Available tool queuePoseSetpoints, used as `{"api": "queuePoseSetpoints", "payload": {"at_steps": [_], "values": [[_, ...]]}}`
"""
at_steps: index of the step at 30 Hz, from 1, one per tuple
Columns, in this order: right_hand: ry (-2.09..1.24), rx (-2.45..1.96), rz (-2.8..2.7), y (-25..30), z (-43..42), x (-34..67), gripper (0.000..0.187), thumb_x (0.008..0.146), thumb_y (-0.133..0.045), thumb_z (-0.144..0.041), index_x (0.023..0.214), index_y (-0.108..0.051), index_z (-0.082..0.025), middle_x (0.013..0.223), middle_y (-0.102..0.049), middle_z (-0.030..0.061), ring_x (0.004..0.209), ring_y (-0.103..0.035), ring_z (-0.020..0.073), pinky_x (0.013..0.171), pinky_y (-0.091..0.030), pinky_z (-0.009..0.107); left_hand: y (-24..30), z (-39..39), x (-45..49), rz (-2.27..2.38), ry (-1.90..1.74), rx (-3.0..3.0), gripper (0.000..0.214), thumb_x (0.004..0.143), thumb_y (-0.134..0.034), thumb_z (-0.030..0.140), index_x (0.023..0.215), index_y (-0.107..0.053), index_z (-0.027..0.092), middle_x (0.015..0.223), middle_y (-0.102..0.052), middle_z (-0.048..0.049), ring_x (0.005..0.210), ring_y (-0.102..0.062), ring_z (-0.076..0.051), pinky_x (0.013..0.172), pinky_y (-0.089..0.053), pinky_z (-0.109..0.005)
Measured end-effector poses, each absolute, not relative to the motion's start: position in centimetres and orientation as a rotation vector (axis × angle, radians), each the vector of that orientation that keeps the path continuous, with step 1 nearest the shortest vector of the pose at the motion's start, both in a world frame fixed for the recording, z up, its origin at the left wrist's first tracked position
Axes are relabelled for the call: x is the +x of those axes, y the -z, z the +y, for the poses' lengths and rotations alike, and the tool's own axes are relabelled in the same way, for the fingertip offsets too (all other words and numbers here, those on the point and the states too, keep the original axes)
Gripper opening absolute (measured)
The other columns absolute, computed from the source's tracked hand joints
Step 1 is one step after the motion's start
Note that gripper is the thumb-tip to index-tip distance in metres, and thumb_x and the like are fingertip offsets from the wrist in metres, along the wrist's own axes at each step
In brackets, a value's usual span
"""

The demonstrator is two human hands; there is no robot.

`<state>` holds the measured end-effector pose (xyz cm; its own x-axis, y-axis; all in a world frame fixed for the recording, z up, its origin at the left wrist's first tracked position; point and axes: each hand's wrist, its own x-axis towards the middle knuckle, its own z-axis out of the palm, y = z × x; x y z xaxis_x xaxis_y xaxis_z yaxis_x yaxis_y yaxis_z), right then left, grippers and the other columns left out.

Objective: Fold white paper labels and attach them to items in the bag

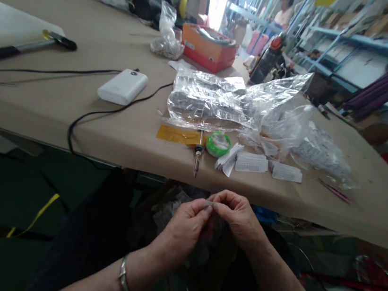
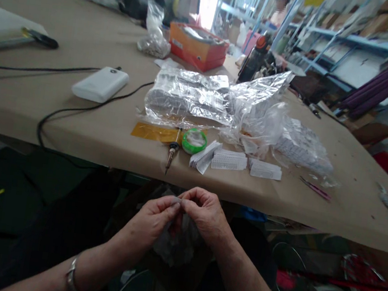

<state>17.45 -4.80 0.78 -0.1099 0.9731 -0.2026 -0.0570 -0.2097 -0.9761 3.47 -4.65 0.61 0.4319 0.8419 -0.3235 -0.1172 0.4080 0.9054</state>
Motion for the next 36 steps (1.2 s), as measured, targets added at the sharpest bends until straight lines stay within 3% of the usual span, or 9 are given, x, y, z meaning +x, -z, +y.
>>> {"api": "queuePoseSetpoints", "payload": {"at_steps": [8, 17, 36], "values": [[-1.341, -1.276, -1.306, -1.4, -2.7, 15.2, 0.009, 0.073, -0.061, -0.024, 0.070, -0.059, -0.016, 0.076, -0.062, -0.0003, 0.062, -0.052, 0.0090, 0.057, -0.041, 0.020, 0.0, -3.4, 1.2, 1.092, -0.970, 1.247, 0.016, 0.082, -0.054, 0.026, 0.081, -0.066, 0.016, 0.076, -0.066, -0.0012, 0.074, -0.057, -0.014, 0.069, -0.044, -0.023], [-1.002, -1.460, -1.530, -1.7, -1.5, 14.2, 0.011, 0.075, -0.056, -0.024, 0.068, -0.058, -0.016, 0.060, -0.052, -0.0038, 0.056, -0.045, 0.0088, 0.053, -0.038, 0.019, -0.3, -1.7, -0.2, 1.254, -1.030, 1.424, 0.016, 0.082, -0.055, 0.029, 0.078, -0.065, 0.017, 0.067, -0.065, 0.0004, 0.063, -0.057, -0.013, 0.059, -0.043, -0.020], [-0.771, -1.442, -1.598, -1.2, -0.8, 14.1, 0.011, 0.079, -0.056, -0.024, 0.070, -0.058, -0.017, 0.064, -0.056, -0.0030, 0.059, -0.051, 0.0102, 0.057, -0.040, 0.019, -0.2, -0.7, -0.1, 1.267, -1.095, 1.556, 0.015, 0.083, -0.053, 0.024, 0.077, -0.066, 0.017, 0.068, -0.067, 0.0005, 0.063, -0.059, -0.012, 0.060, -0.044, -0.019]]}}
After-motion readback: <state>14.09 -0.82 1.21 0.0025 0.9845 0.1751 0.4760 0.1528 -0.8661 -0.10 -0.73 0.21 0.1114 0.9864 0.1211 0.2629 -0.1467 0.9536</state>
